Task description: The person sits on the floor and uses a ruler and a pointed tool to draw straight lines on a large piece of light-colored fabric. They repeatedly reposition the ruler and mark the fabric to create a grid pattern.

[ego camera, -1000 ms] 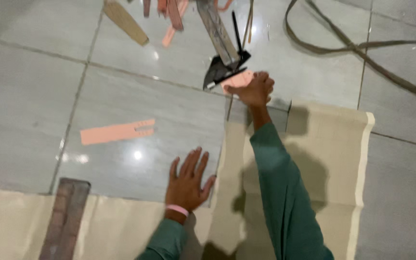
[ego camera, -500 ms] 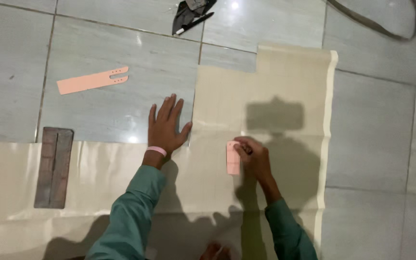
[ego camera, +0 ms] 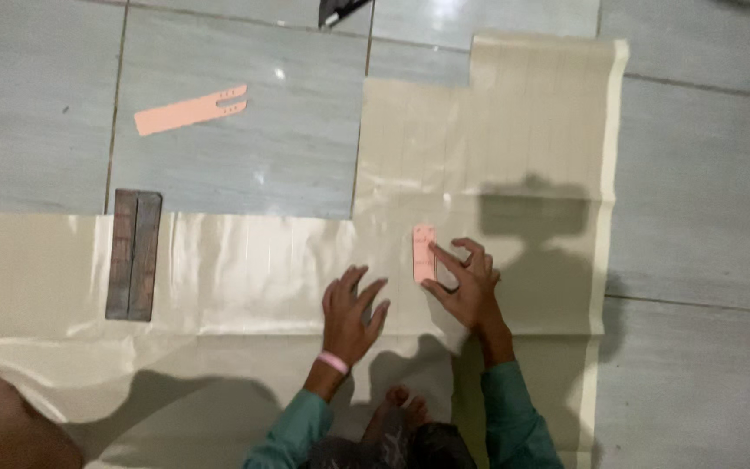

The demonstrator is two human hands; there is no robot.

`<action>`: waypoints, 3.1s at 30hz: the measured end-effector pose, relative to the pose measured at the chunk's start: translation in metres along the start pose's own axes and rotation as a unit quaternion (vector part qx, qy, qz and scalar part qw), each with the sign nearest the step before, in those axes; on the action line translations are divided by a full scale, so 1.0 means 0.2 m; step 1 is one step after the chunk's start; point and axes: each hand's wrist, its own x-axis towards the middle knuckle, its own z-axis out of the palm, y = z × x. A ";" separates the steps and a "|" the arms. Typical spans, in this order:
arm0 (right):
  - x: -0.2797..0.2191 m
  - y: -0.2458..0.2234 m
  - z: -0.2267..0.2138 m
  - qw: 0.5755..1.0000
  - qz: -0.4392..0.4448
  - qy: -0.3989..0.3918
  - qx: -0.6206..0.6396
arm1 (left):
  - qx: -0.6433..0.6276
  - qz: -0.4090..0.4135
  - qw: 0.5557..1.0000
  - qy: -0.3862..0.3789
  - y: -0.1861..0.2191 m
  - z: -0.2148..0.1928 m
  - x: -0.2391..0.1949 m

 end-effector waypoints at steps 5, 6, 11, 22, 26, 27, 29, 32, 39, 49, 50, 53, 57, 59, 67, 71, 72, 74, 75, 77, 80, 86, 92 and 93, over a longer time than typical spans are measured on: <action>0.02 -0.06 0.04 0.999 0.025 0.025 -0.008 | 0.010 -0.033 0.999 -0.004 -0.01 -0.01 0.21; 0.02 -0.07 0.03 0.999 0.026 0.020 -0.012 | 0.004 -0.036 0.999 -0.002 -0.01 -0.02 0.24; 0.08 -0.05 0.00 0.999 0.033 -0.001 -0.021 | -0.005 -0.056 0.998 -0.005 0.03 -0.04 0.29; 0.07 -0.06 0.04 0.998 0.026 0.025 -0.055 | 0.071 -0.026 0.995 -0.066 0.06 -0.02 0.32; 0.08 -0.07 0.06 0.997 0.017 0.034 -0.065 | 0.050 -0.007 0.994 -0.100 0.03 -0.04 0.37; 0.08 -0.06 0.06 0.996 0.010 0.038 -0.074 | 0.053 -0.008 0.992 -0.112 0.03 -0.03 0.37; 0.07 -0.05 0.06 0.997 0.009 0.032 -0.070 | 0.046 -0.022 0.991 -0.127 0.02 -0.02 0.38; 0.05 -0.04 0.08 0.997 0.027 0.024 -0.066 | 0.014 -0.059 0.989 -0.132 0.01 -0.02 0.38; 0.05 -0.07 0.06 0.997 0.032 0.033 -0.060 | 0.040 -0.053 0.991 -0.113 0.05 -0.02 0.39; 0.06 -0.07 0.06 0.998 0.041 0.022 -0.052 | 0.068 -0.043 0.989 -0.127 0.05 -0.02 0.39; 0.07 -0.06 0.06 0.998 0.035 0.029 -0.051 | 0.064 -0.045 0.989 -0.125 0.06 -0.01 0.40; 0.05 -0.07 0.07 0.997 0.035 0.029 -0.054 | 0.054 -0.052 0.991 -0.114 0.07 -0.02 0.39; 0.05 -0.05 0.07 0.998 0.030 0.021 -0.056 | 0.081 -0.035 0.991 -0.100 0.11 0.00 0.44; 0.06 -0.05 0.07 0.998 0.034 0.007 -0.053 | 0.096 -0.025 0.990 -0.103 0.12 0.00 0.46; 0.04 -0.04 0.08 0.998 0.030 0.006 -0.057 | 0.099 -0.022 0.989 -0.112 0.13 -0.03 0.50; 0.04 0.00 0.10 0.998 0.034 -0.004 -0.049 | 0.187 0.028 0.973 -0.135 0.16 0.10 0.51; 0.06 0.01 0.10 0.998 0.041 -0.011 -0.046 | 0.213 0.066 0.968 -0.115 0.19 0.15 0.50; 0.11 0.04 0.05 0.983 0.053 0.087 0.153 | 0.336 0.142 0.921 -0.138 0.28 0.27 0.49; 0.14 0.06 0.01 0.958 0.054 0.129 0.249 | 0.428 0.172 0.869 -0.178 0.34 0.34 0.47; 0.19 0.07 -0.08 0.944 0.087 0.213 0.236 | 0.580 0.158 0.770 -0.214 0.44 0.46 0.44; 0.25 0.01 -0.19 0.990 -0.098 0.087 0.043 | 0.710 0.129 0.655 -0.225 0.51 0.59 0.39; 0.33 -0.20 -0.28 0.945 -0.298 -0.136 -0.021 | 0.764 0.109 0.581 -0.260 0.50 0.71 0.35; 0.36 -0.23 -0.30 0.946 -0.267 -0.173 -0.054 | 0.764 0.100 0.598 -0.222 0.48 0.73 0.31; 0.35 -0.22 -0.29 0.949 -0.250 -0.185 -0.045 | 0.753 0.109 0.606 -0.234 0.49 0.73 0.30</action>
